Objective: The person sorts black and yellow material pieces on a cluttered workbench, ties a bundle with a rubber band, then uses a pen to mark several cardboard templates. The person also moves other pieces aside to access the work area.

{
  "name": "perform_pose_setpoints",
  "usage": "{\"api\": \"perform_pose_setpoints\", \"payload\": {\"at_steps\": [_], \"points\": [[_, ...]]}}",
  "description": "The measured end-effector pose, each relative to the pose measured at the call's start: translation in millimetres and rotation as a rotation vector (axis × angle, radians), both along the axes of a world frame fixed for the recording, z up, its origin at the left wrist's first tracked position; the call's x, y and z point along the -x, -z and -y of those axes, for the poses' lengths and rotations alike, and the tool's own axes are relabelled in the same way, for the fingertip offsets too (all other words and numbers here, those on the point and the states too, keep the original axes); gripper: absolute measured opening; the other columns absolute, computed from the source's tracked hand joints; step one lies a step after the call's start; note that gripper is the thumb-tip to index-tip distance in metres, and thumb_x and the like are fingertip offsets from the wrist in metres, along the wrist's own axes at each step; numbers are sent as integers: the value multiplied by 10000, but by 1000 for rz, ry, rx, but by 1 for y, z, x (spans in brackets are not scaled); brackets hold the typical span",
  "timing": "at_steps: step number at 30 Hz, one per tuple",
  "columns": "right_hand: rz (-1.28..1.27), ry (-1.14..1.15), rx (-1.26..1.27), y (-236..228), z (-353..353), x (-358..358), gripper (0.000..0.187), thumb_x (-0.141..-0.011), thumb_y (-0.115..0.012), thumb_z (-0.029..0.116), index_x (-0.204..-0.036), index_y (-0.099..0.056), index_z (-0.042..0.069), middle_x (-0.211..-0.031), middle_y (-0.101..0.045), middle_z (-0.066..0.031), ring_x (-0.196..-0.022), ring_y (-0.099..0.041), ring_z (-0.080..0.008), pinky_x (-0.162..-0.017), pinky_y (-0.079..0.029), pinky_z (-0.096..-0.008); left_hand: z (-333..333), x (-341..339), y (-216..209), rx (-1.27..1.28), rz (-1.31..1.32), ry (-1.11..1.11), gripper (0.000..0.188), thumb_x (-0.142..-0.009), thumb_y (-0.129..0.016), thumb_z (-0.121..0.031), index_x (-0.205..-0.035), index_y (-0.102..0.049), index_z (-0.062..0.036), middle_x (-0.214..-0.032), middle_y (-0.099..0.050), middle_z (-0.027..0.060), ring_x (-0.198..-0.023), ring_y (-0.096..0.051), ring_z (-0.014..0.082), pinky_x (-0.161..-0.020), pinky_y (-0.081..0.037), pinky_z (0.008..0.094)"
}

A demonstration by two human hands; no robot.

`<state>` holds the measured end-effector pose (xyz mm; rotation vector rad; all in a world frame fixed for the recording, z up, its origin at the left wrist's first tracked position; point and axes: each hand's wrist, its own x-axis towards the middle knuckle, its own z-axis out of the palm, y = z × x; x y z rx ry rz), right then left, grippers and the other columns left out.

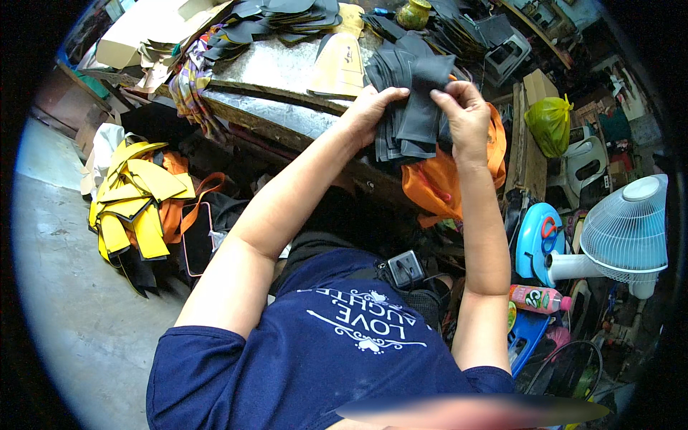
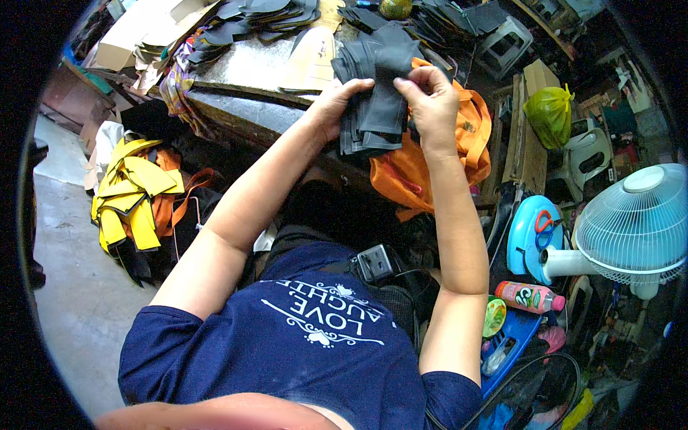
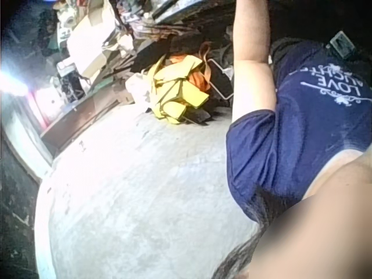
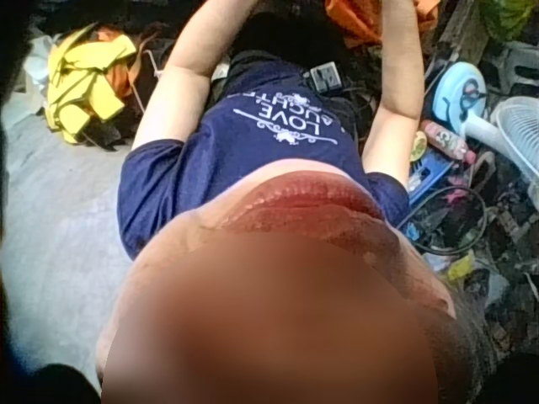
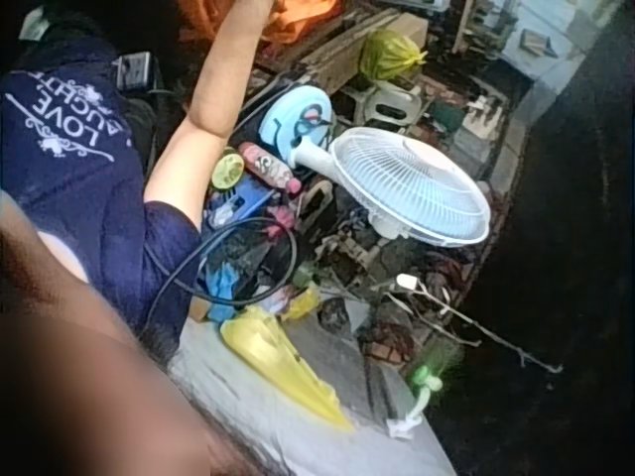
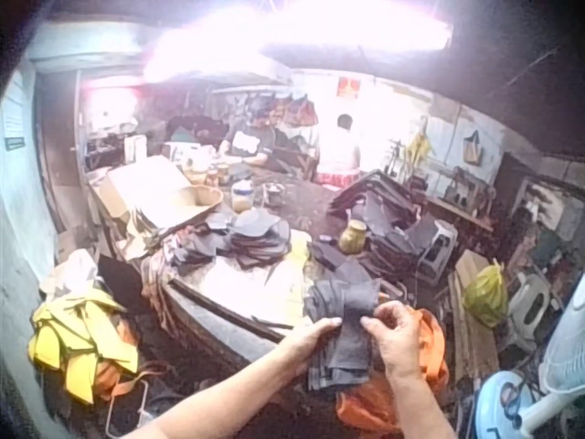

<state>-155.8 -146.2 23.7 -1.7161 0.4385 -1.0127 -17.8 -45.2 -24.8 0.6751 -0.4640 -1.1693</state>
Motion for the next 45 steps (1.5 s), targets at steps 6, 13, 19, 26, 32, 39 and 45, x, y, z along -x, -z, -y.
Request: {"api": "perform_pose_setpoints", "payload": {"at_steps": [6,13,19,26,32,39,45], "points": [[368,-75,-206,-26,23,28,188,-829,-708,-20,-963,-605,62,-904,-658,-22,-793,-634,-105,-714,-546,-246,-3,-1,-3,6,-9,-8,407,-828,-682,-130,-1156,-539,64,-1009,-668,149,-864,-696,238,-740,-619,409],[-426,450,377,-6,39,51,414,-822,-747,126,-1182,-568,25,-871,-664,-47,-745,-608,-99,-702,-508,-257,-2,0,-3,-25,52,-36,512,-792,-738,-203,-1222,-539,-7,-1061,-672,122,-916,-689,238,-787,-605,429],[-354,223,419,7,14,30,293,-838,-755,186,-1060,-677,12,-877,-643,-14,-776,-565,-78,-718,-464,-227,-2,-4,2,-47,120,-10,483,-776,-757,-161,-1189,-566,2,-1003,-691,124,-852,-702,226,-753,-615,394],[-235,272,390,13,-14,10,234,-792,-800,103,-942,-638,24,-825,-578,31,-737,-517,-47,-670,-446,-202,-3,-1,-3,-23,33,9,461,-768,-761,-135,-1167,-580,8,-1003,-691,111,-840,-699,219,-769,-606,372],[47,102,-111,12,-2,23,157,-826,-766,69,-892,-624,62,-791,-610,51,-652,-531,-23,-567,-425,-178,-5,-1,-5,-29,54,-9,485,-763,-751,-132,-1181,-561,26,-1019,-682,133,-863,-695,231,-779,-602,381],[240,125,-111,0,39,45,213,-855,-718,25,-1046,-627,48,-941,-627,-6,-805,-572,-65,-733,-468,-198,-7,-1,-7,-57,73,7,505,-765,-733,-164,-1209,-551,-6,-1034,-682,123,-894,-691,236,-796,-598,406],[-212,368,338,-1,43,43,355,-827,-738,91,-1167,-641,63,-900,-653,-35,-760,-595,-101,-711,-503,-251,-6,0,-6,-26,99,-13,496,-762,-739,-177,-1195,-563,-10,-1019,-687,118,-877,-694,228,-782,-601,403]]}}
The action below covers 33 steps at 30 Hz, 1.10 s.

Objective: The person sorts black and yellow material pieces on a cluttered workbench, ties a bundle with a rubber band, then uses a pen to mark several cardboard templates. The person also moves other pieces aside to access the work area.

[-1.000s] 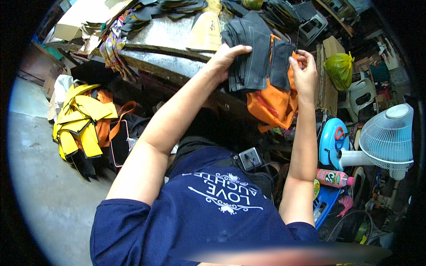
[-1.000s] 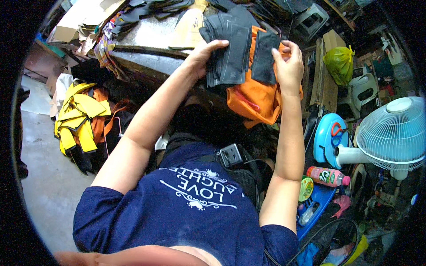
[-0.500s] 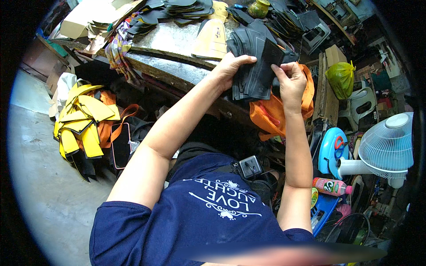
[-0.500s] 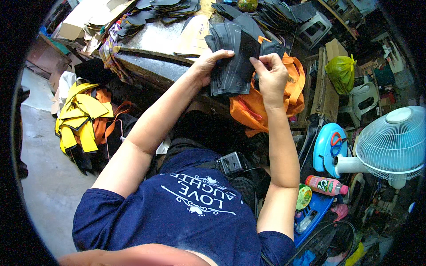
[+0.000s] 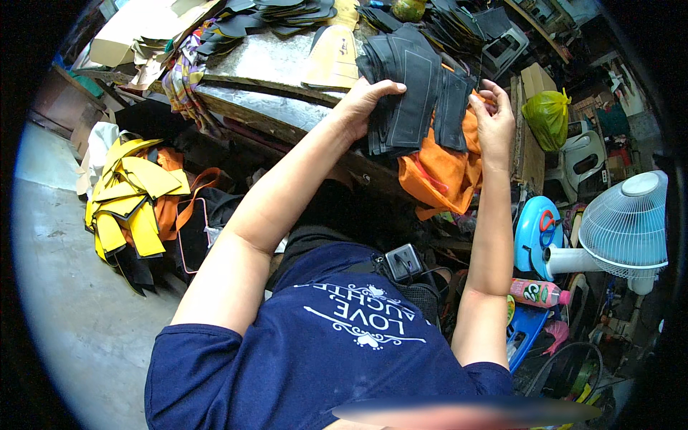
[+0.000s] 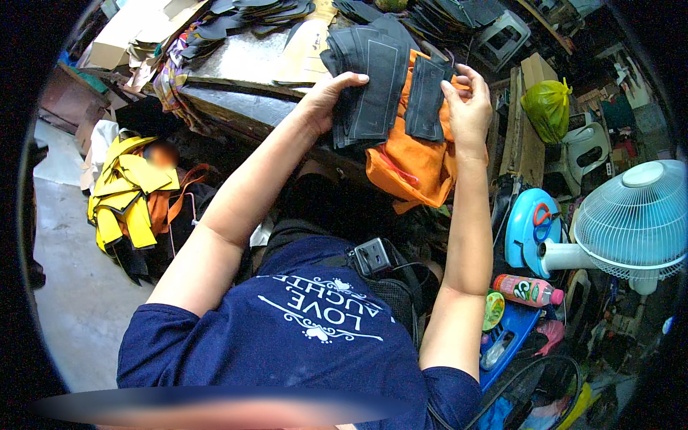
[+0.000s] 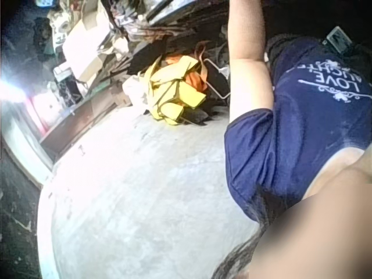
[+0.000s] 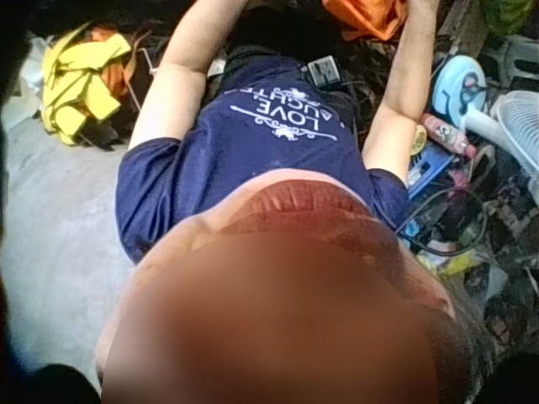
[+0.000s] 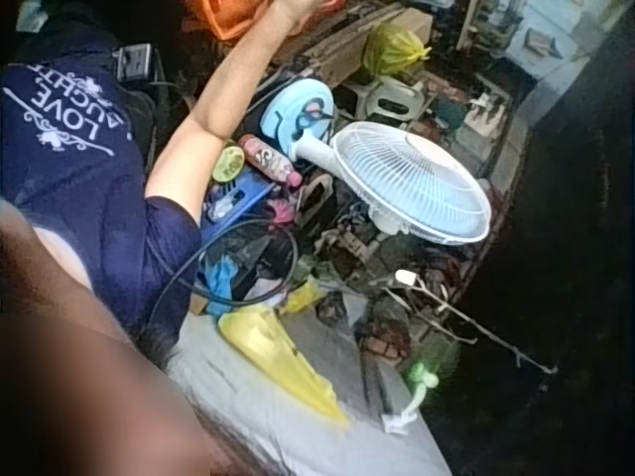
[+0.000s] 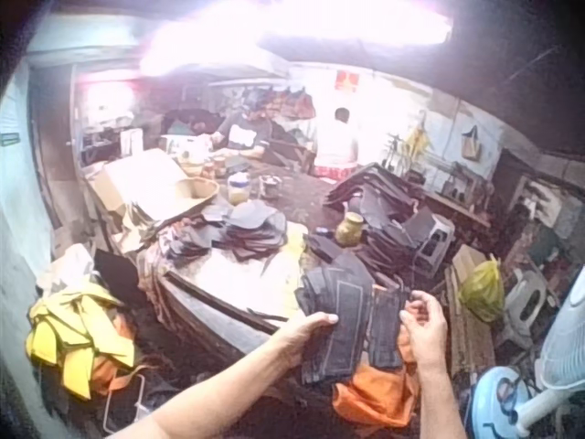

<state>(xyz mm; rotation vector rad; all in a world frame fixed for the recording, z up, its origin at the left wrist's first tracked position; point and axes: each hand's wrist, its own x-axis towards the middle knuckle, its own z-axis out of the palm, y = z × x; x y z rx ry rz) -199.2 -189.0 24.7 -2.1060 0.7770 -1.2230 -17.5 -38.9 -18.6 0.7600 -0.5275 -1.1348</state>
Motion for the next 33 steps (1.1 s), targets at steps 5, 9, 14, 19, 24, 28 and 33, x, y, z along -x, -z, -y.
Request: {"api": "perform_pose_setpoints", "payload": {"at_steps": [5,9,14,19,24,28,33], "points": [[-113,-178,230,2,-40,-18,221,-862,-730,186,-1018,-713,31,-852,-648,-19,-741,-570,-81,-698,-470,-236,-1,-1,2,-28,-8,25,450,-766,-747,-173,-1150,-595,5,-982,-700,114,-843,-699,220,-763,-602,389],[-158,-172,-66,0,-55,-38,282,-863,-737,202,-1079,-665,34,-871,-636,-2,-738,-564,-64,-628,-450,-197,-1,-2,2,-62,-25,37,447,-770,-745,-202,-1127,-605,27,-984,-704,123,-833,-702,217,-772,-599,371],[224,-365,-522,-1,-51,-34,230,-869,-718,116,-1063,-616,45,-883,-637,-3,-725,-580,-50,-598,-464,-182,-1,-4,4,-42,-88,82,451,-768,-732,-201,-1129,-598,33,-987,-702,135,-842,-702,234,-795,-596,383],[93,-405,-699,-1,-46,-24,183,-850,-733,98,-997,-634,53,-808,-647,-4,-617,-580,-64,-543,-455,-200,2,-5,8,-24,-112,82,455,-767,-727,-191,-1137,-584,32,-1001,-697,139,-860,-701,247,-804,-595,401],[194,-303,-641,-6,-34,-13,100,-877,-709,134,-938,-652,79,-758,-657,12,-607,-614,-92,-552,-491,-219,3,-4,8,-33,-116,45,467,-774,-723,-179,-1160,-568,34,-1012,-692,140,-883,-698,250,-835,-587,416],[274,-349,-779,-5,-28,-4,144,-880,-680,73,-1011,-628,45,-843,-673,-21,-681,-636,-92,-585,-528,-217,2,-3,6,-4,-124,53,460,-778,-723,-171,-1162,-566,27,-1005,-692,136,-884,-699,251,-827,-592,419],[329,-400,-747,-9,-27,2,302,-859,-672,4,-1152,-600,23,-905,-675,-34,-728,-646,-97,-632,-547,-216,2,-2,5,2,-99,24,426,-784,-719,-174,-1139,-584,20,-987,-697,135,-854,-705,244,-793,-606,407]]}}
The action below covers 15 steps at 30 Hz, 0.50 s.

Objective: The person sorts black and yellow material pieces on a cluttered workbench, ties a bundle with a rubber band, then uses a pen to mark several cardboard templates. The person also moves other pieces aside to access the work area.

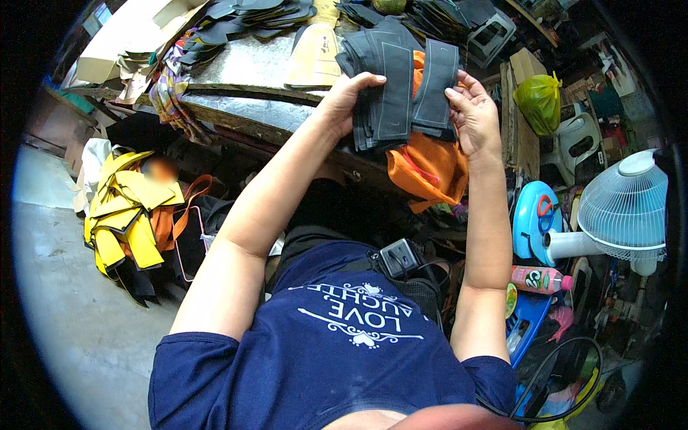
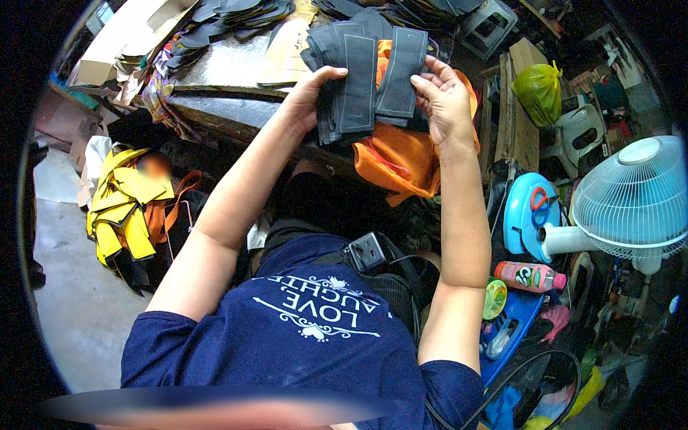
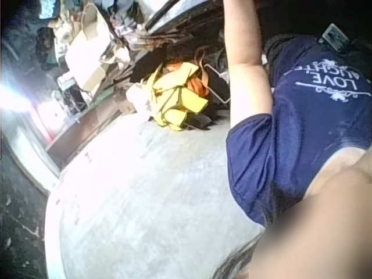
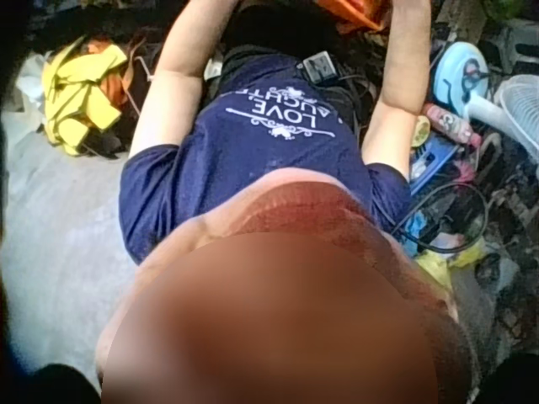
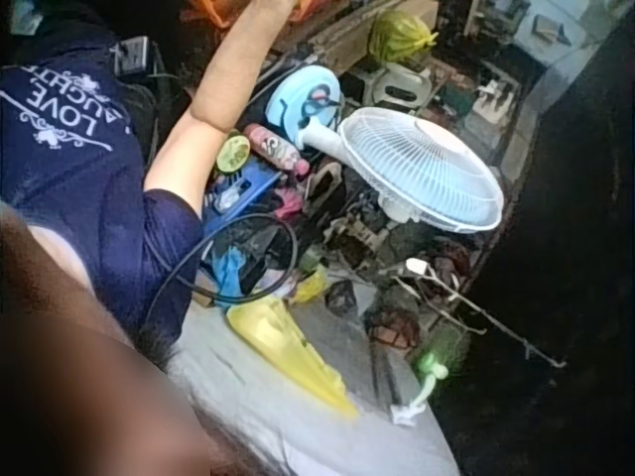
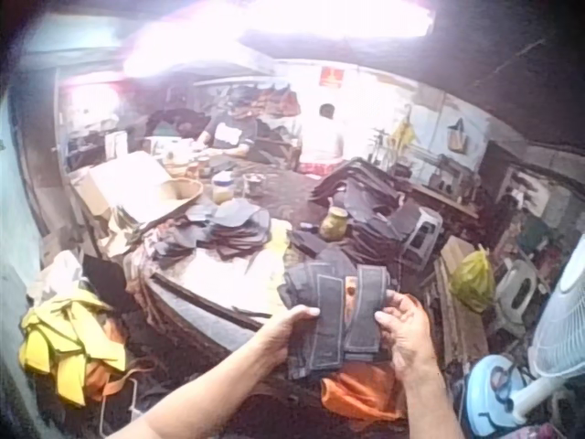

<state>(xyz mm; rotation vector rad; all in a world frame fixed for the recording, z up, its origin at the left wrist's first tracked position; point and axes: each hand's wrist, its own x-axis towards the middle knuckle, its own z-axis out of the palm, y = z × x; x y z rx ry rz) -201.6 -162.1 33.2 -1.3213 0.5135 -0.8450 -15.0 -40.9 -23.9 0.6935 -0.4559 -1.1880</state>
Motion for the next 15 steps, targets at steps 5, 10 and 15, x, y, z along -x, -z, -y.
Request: {"api": "perform_pose_setpoints", "payload": {"at_steps": [5,10,15], "points": [[27,3,61,-2,25,18,359,-849,-675,-6,-1199,-604,26,-935,-694,-56,-770,-649,-88,-659,-535,-211,1,-1,2,-34,6,4,383,-793,-712,-181,-1101,-608,21,-952,-703,131,-826,-709,242,-781,-609,405],[-597,265,617,25,44,13,270,-853,-702,53,-1120,-664,45,-833,-671,3,-712,-577,-38,-625,-473,-194,3,-1,5,-60,26,-22,374,-799,-710,-185,-1098,-613,18,-958,-703,134,-830,-709,245,-786,-607,401],[-604,378,844,36,36,15,302,-787,-766,181,-1042,-697,34,-775,-673,-70,-696,-646,-170,-696,-520,-296,4,-2,7,-44,21,1,383,-802,-707,-183,-1109,-605,22,-975,-701,138,-840,-709,246,-788,-606,399]]}}
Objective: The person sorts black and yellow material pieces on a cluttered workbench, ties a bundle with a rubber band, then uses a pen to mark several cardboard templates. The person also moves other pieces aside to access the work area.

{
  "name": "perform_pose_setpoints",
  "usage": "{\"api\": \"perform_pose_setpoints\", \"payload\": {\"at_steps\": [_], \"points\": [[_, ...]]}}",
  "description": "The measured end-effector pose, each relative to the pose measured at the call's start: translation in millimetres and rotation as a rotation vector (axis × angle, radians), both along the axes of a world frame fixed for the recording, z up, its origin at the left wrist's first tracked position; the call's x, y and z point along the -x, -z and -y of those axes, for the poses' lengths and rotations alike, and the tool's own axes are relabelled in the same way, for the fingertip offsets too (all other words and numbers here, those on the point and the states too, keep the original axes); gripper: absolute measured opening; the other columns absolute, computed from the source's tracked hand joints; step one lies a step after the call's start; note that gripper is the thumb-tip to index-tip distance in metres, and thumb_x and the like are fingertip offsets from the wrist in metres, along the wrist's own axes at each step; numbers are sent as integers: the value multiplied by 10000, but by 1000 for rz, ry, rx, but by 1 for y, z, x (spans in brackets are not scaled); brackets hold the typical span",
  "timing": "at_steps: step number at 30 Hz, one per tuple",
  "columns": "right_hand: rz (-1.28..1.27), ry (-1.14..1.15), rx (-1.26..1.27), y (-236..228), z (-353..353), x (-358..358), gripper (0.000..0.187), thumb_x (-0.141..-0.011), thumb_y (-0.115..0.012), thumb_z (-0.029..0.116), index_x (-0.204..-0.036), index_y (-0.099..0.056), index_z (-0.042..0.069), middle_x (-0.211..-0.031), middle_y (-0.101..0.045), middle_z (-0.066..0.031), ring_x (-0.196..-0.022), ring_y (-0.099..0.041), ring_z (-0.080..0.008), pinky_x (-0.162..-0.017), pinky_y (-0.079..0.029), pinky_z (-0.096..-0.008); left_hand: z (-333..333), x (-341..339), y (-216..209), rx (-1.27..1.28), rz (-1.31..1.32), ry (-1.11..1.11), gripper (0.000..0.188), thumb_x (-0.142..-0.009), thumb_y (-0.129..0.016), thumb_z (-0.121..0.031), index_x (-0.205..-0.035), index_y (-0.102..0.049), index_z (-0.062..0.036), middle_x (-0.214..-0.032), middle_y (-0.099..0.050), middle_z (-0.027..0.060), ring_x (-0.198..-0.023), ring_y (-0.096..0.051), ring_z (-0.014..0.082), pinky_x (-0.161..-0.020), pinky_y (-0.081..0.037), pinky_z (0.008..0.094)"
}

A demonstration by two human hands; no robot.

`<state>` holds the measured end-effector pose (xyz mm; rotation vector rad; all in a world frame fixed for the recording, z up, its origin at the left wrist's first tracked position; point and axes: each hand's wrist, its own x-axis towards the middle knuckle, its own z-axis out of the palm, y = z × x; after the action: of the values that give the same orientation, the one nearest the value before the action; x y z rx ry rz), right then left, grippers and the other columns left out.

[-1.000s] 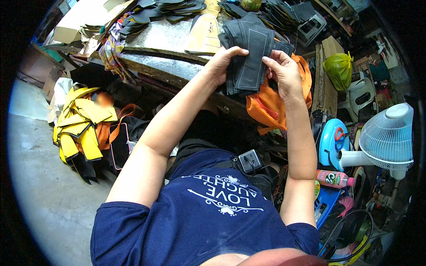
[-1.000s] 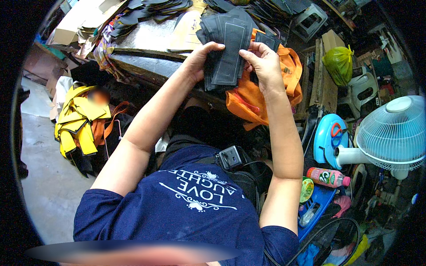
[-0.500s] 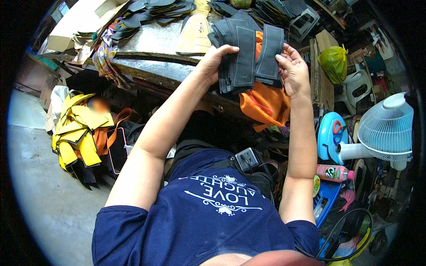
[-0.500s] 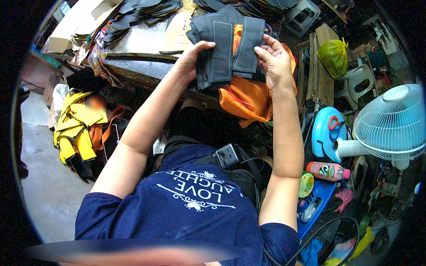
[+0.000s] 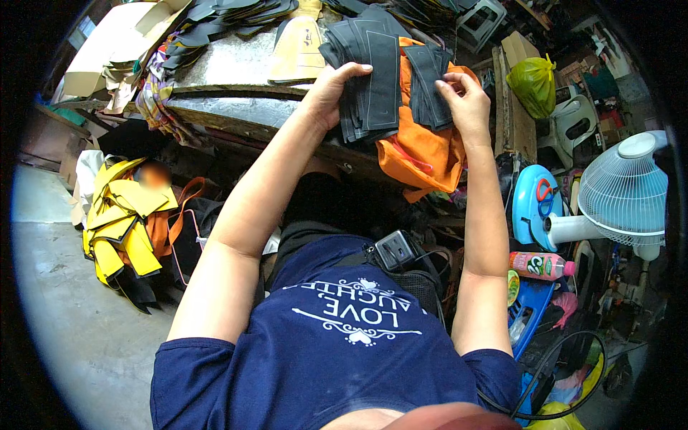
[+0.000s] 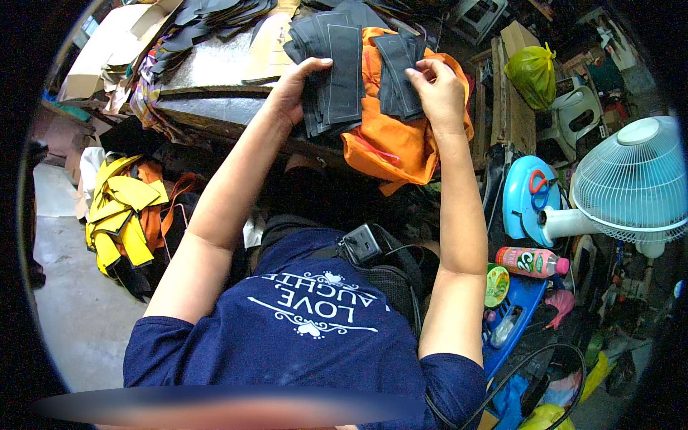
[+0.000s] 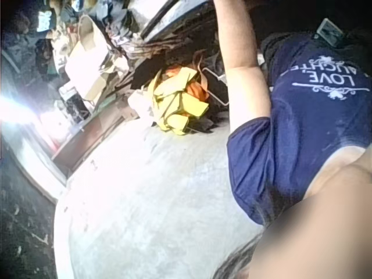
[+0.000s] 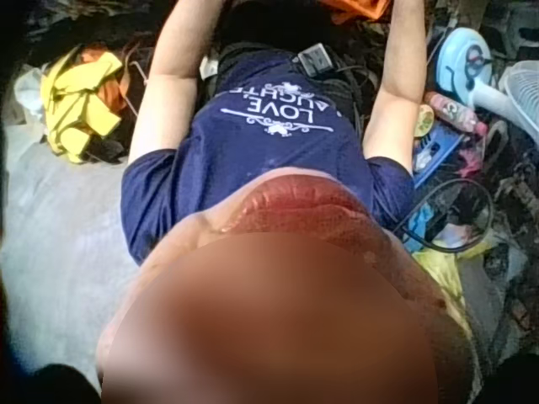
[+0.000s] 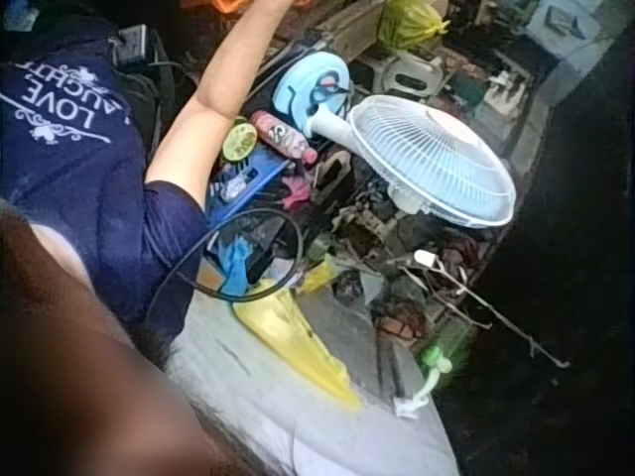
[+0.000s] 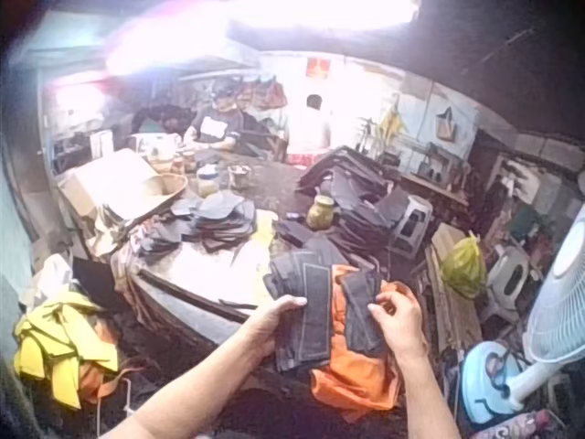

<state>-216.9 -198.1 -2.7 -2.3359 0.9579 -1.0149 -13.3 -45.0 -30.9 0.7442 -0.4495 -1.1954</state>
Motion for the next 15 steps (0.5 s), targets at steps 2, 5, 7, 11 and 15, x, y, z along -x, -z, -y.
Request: {"api": "perform_pose_setpoints", "payload": {"at_steps": [2,5,7,11,15], "points": [[-130,32,35,0,-4,-2,312,-783,-772,215,-1024,-698,31,-769,-670,-77,-695,-646,-183,-699,-518,-309,0,0,0,-6,7,3,388,-800,-709,-185,-1111,-604,22,-978,-701,139,-843,-709,246,-789,-606,399],[-161,51,-47,2,-5,-5,293,-771,-789,219,-973,-701,24,-774,-664,-56,-709,-630,-150,-687,-507,-299,-1,0,-2,-10,24,-15,397,-796,-716,-189,-1113,-604,21,-978,-701,139,-845,-710,244,-789,-606,400],[-109,58,-142,5,-3,-7,265,-774,-796,179,-966,-701,23,-763,-657,-17,-694,-602,-95,-663,-497,-256,-2,1,-3,-1,40,-25,404,-792,-721,-191,-1115,-603,20,-977,-701,140,-845,-710,242,-786,-607,400],[-29,-13,-141,6,2,-3,214,-770,-791,147,-921,-696,28,-773,-654,-8,-689,-586,-91,-656,-486,-250,-3,3,-6,-11,27,-24,402,-789,-725,-191,-1110,-606,19,-971,-702,138,-841,-710,239,-784,-608,399],[415,-103,-349,-27,5,11,182,-779,-769,40,-925,-662,41,-837,-640,1,-758,-580,-89,-719,-487,-242,-4,3,-6,-38,55,-51,395,-792,-722,-189,-1109,-606,18,-969,-702,134,-836,-710,237,-786,-607,399]]}}
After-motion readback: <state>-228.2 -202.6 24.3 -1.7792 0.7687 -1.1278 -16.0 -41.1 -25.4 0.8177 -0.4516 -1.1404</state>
